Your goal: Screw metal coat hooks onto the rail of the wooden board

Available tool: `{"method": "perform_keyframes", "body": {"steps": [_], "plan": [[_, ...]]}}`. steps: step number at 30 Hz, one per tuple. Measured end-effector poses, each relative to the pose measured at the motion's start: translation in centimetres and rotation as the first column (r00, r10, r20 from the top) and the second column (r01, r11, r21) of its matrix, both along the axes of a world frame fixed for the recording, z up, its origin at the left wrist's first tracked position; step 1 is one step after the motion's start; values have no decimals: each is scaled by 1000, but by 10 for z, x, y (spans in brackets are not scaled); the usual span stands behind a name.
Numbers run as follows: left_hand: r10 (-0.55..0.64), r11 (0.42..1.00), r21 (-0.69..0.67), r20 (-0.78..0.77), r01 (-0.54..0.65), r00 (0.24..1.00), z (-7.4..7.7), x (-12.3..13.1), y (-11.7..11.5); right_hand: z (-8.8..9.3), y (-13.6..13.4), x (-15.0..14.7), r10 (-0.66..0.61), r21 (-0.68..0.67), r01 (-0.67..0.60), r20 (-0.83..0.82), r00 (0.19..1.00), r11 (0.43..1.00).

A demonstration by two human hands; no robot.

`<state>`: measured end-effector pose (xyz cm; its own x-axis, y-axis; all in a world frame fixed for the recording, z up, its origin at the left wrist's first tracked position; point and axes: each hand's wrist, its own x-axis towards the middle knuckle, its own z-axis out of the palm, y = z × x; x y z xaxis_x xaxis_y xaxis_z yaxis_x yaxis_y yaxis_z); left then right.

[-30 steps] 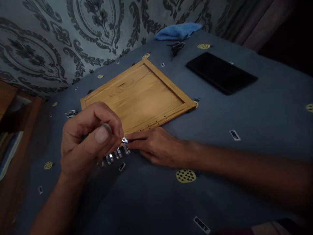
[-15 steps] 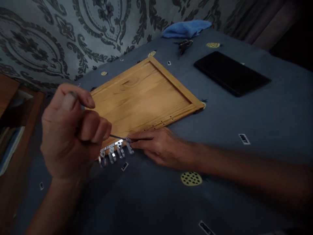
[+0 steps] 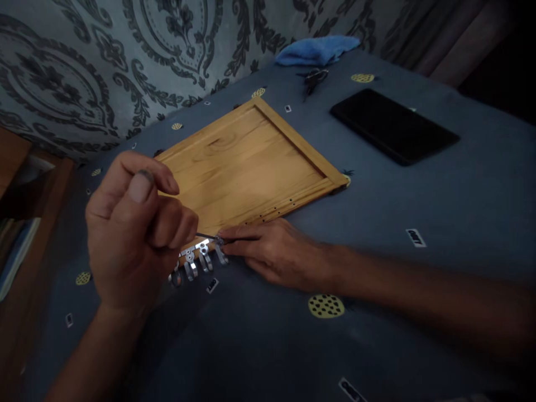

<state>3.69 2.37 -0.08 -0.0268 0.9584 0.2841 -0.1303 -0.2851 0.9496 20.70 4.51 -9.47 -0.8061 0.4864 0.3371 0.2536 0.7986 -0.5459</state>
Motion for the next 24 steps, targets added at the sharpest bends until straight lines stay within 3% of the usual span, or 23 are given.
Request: {"method": "perform_keyframes", "body": {"steps": [24], "plan": [[-262,965,8,-63,263,963,-4,-5,5,-3,0,-1,-18,58,18,-6,1000,998]]}}
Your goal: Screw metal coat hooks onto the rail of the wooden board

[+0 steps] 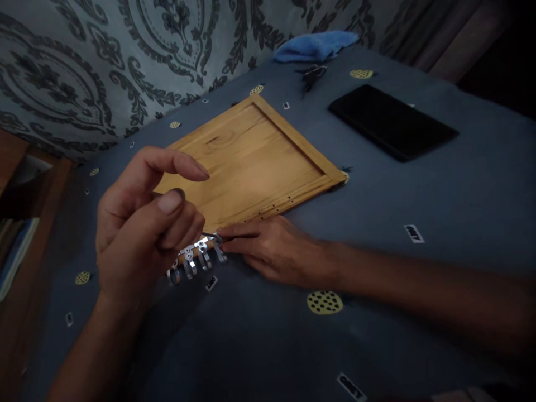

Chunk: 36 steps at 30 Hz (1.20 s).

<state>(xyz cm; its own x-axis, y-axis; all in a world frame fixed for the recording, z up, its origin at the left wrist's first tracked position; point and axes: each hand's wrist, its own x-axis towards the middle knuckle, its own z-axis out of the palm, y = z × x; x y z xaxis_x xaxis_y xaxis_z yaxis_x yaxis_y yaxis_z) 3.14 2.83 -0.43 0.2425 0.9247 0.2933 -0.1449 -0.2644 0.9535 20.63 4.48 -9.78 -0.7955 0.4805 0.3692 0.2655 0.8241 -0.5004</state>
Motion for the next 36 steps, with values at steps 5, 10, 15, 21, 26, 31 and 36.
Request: {"method": "perform_keyframes", "body": {"steps": [5,10,15,21,26,31,36], "plan": [[-17,1000,23,-34,18,999,-1,1,2,2,0,1,7,-24,-8,-5,1000,1000],[62,997,53,-20,-61,998,5,-1,-3,4,0,1,12,-52,-12,-2,1000,999],[111,994,23,-18,-111,994,11,-3,-11,5,0,2,0,-37,1,17,1000,999],[56,998,12,-20,-56,998,4,0,-10,5,0,1,5,-37,-4,28,1000,999],[28,1000,-13,-2,-28,1000,3,1,-8,5,0,1,7,-56,-5,31,999,998],[38,998,-45,-6,-38,999,2,2,-9,5,0,1,5,-65,-3,24,1000,998],[32,999,-37,-34,-34,999,1,2,-7,6,0,1,13,-67,-11,32,999,998]]}}
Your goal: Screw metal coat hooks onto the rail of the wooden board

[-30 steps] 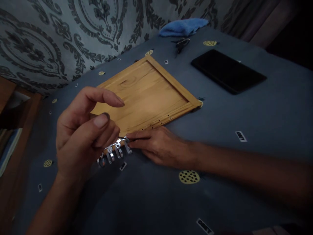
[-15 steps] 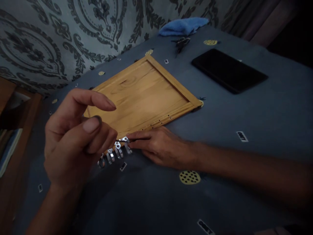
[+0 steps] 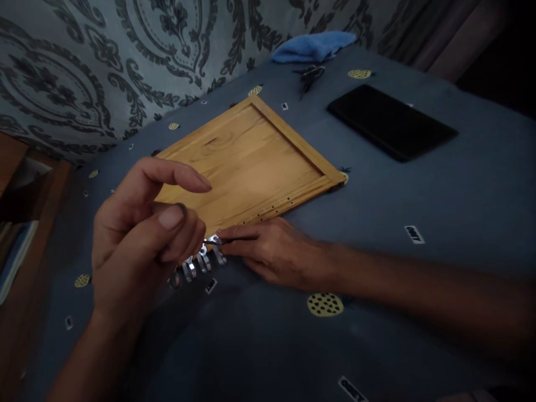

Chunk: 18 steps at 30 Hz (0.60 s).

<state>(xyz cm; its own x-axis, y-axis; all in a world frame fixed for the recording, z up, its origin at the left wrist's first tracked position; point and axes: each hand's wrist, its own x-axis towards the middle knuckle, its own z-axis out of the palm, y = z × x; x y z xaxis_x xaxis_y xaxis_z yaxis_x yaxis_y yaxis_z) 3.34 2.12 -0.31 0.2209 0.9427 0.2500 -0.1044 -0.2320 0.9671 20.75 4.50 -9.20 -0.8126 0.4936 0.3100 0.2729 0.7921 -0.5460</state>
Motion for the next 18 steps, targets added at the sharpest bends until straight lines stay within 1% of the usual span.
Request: {"method": "perform_keyframes", "body": {"steps": [3,8,10,14,18], "plan": [[15,999,34,12,-15,1000,-1,1,1,1,0,0,8,-1,-8,16,1000,1000],[103,994,33,26,-103,994,-2,5,-3,1,0,0,1,-15,-1,1,1000,1000],[101,994,31,34,-102,994,-2,7,-5,0,0,0,4,-22,-4,1,1000,1000],[58,998,24,38,-59,998,-3,8,-3,-1,1,-1,6,-24,-6,3,1000,1000],[-64,995,81,53,59,997,-5,5,4,1,0,0,15,-50,-15,-7,1000,999]]}}
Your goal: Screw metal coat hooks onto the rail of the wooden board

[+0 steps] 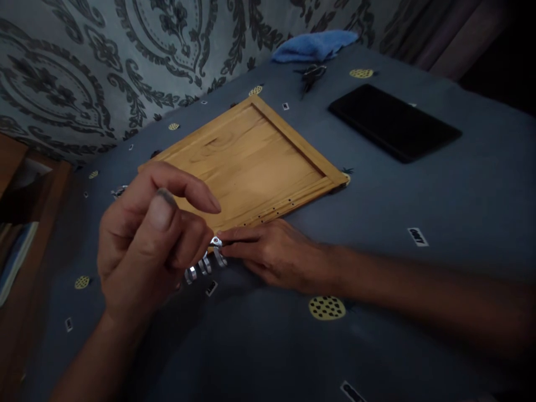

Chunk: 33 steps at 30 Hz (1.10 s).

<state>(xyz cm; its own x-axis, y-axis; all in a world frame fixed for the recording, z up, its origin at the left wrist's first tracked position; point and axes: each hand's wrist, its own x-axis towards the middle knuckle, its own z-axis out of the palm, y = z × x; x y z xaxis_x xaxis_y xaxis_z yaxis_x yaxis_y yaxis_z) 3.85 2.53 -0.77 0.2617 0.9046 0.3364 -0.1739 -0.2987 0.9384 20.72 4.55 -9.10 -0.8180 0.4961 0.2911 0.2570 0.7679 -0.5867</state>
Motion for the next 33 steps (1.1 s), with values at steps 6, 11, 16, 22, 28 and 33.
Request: {"method": "perform_keyframes", "body": {"steps": [6,11,16,22,28,33], "plan": [[-106,994,17,-43,107,993,1,-4,2,-4,-1,0,-7,27,7,-2,1000,1000],[-69,998,-6,-41,69,997,1,-3,1,-8,0,-1,-18,64,19,-24,1000,998],[-21,999,47,37,19,999,6,-24,7,-9,0,0,-10,83,15,-57,998,996],[139,989,41,49,-141,989,15,-21,3,-11,0,1,-2,105,13,-105,994,994],[97,995,-2,63,-97,993,11,-6,5,-11,0,-1,-8,154,27,-125,992,988],[68,998,-9,26,-68,997,5,-8,8,-12,0,-2,-20,154,37,-111,994,987]]}}
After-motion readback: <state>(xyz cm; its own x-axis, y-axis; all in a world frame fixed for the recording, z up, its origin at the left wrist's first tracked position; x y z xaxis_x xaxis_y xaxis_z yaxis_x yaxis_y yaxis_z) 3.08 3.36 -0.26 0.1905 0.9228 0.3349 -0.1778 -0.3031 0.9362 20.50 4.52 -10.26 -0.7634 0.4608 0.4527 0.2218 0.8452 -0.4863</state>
